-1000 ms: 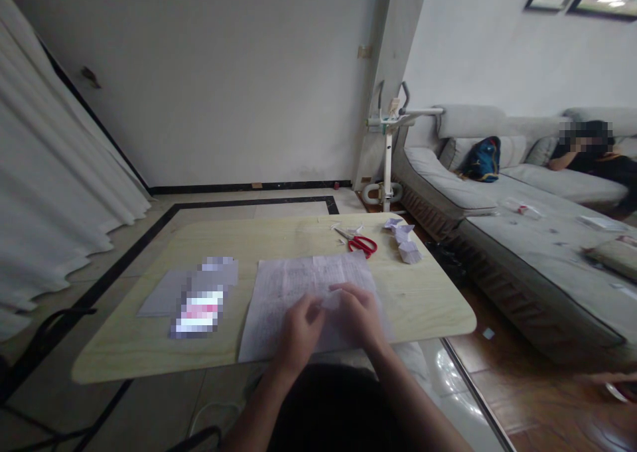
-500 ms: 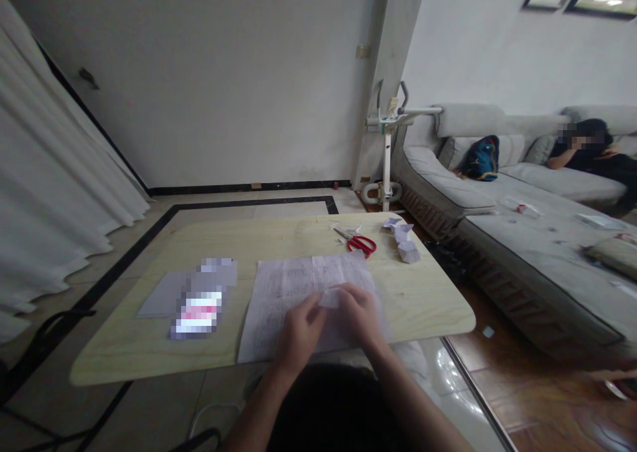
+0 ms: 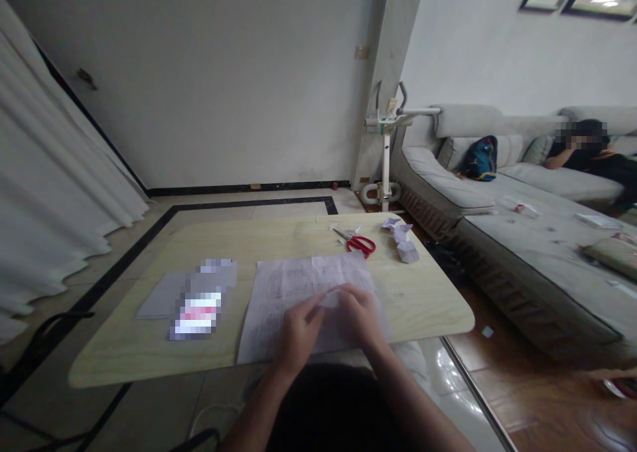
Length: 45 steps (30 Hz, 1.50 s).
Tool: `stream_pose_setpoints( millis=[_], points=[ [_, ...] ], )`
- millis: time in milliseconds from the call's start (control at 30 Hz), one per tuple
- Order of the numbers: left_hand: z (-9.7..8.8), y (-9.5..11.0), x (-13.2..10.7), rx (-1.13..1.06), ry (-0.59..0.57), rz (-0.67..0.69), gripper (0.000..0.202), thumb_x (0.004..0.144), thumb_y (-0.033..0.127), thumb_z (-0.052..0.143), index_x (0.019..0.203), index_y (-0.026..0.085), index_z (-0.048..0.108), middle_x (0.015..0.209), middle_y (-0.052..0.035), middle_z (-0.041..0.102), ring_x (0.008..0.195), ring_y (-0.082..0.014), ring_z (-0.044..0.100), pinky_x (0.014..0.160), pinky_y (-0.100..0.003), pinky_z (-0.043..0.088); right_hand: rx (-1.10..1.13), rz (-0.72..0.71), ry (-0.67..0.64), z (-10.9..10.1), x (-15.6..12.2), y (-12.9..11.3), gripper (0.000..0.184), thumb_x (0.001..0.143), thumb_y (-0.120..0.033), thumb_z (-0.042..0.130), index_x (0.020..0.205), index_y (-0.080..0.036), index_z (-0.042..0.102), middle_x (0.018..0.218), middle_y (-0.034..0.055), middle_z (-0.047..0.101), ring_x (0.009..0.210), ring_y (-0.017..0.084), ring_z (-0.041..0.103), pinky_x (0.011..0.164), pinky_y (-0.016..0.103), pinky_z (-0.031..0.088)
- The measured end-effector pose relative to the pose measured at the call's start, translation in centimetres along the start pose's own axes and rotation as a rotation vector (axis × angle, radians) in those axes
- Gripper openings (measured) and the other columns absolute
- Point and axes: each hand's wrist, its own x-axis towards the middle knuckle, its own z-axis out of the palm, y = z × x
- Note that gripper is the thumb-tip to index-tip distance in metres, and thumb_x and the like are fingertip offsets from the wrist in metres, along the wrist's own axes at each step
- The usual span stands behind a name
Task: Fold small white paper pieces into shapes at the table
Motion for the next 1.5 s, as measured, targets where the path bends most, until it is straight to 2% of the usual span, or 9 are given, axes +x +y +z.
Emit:
stream_pose_setpoints(
  millis=[300,500,567,700,800,933,1100,1300,1500],
  points=[
    [0.0,-0.1,0.1,0.016,-0.010,0.023,0.028,0.083,0.019,0.057,0.107,0.024,0.073,0.099,-0.0043,0.076,0.090,-0.0236,0.070,0.083,-0.034,0.054,0.027,-0.022,-0.006,0.0,0.0,0.0,0.023,0.072,-0.026,0.050,0.062,-0.021,0.070,0.061,-0.0003,0.067,0.062,0.018,0.060,0.058,0.025,0.047],
    [0.0,-0.4,0.0,0.014,-0.033,0.007,0.028,0.083,0.021,0.058,0.107,0.023,0.072,0.098,-0.0050,0.075,0.084,-0.0228,0.070,0.077,-0.032,0.055,0.073,0.005,0.005,0.1,0.1,0.5,0.021,0.070,-0.023,0.049,0.063,-0.020,0.069,0.056,-0.0010,0.062,0.057,0.017,0.056,0.053,0.024,0.044],
    [0.0,-0.4,0.0,0.018,-0.033,-0.006,0.026,0.084,0.023,0.059,0.106,0.022,0.073,0.095,-0.0051,0.075,0.083,-0.0225,0.069,0.075,-0.030,0.054,0.091,0.010,0.005,0.0,0.0,0.6,0.020,0.070,-0.022,0.050,0.062,-0.020,0.067,0.055,-0.0015,0.060,0.057,0.016,0.054,0.052,0.023,0.042],
    [-0.1,-0.1,0.1,0.008,-0.026,-0.041,0.021,0.087,0.031,0.057,0.094,0.019,0.072,0.074,-0.0025,0.071,0.071,-0.0198,0.066,0.065,-0.025,0.051,0.131,0.015,-0.058,0.0,-0.3,0.7,0.019,0.076,-0.025,0.051,0.067,-0.020,0.067,0.056,-0.0020,0.058,0.056,0.015,0.053,0.052,0.022,0.043],
    [-0.3,0.2,0.2,0.002,-0.045,-0.058,0.023,0.089,0.035,0.054,0.083,0.018,0.068,0.069,-0.0008,0.067,0.066,-0.0175,0.063,0.061,-0.023,0.048,0.140,-0.023,-0.113,0.0,-0.3,0.7,0.020,0.079,-0.031,0.054,0.080,-0.021,0.072,0.064,-0.0011,0.065,0.062,0.016,0.059,0.058,0.023,0.046],
    [-0.4,0.2,0.3,0.008,-0.070,-0.068,0.026,0.090,0.038,0.051,0.083,0.017,0.066,0.074,-0.0015,0.068,0.069,-0.0173,0.063,0.062,-0.023,0.048,0.101,-0.085,-0.100,0.1,-0.1,1.1,0.024,0.081,-0.037,0.060,0.096,-0.024,0.073,0.087,0.0012,0.071,0.077,0.019,0.064,0.063,0.025,0.049],
    [-0.3,0.0,0.2,0.001,-0.069,-0.078,0.029,0.090,0.040,0.051,0.082,0.017,0.065,0.070,-0.0009,0.066,0.065,-0.0163,0.061,0.060,-0.022,0.047,0.092,-0.087,-0.085,0.1,0.1,1.0,0.019,0.081,-0.038,0.062,0.088,-0.025,0.073,0.083,0.0014,0.071,0.078,0.020,0.065,0.065,0.027,0.050],
    [-0.2,0.0,0.2,-0.060,-0.024,-0.094,0.027,0.089,0.041,0.054,0.087,0.017,0.067,0.076,-0.0021,0.070,0.071,-0.0173,0.064,0.063,-0.023,0.049,0.068,-0.051,-0.074,0.1,0.0,0.8,0.016,0.080,-0.034,0.062,0.077,-0.022,0.071,0.075,0.0009,0.068,0.072,0.018,0.062,0.063,0.026,0.048],
    [-0.3,0.0,0.6,-0.201,0.015,-0.220,0.032,0.079,0.040,0.066,0.099,0.015,0.065,0.084,-0.0056,0.072,0.070,-0.0181,0.066,0.064,-0.026,0.052,0.014,-0.033,-0.015,0.0,0.2,1.3,0.022,0.081,-0.036,0.060,0.068,-0.020,0.066,0.059,-0.0014,0.058,0.059,0.015,0.054,0.054,0.023,0.043]
  ],
)
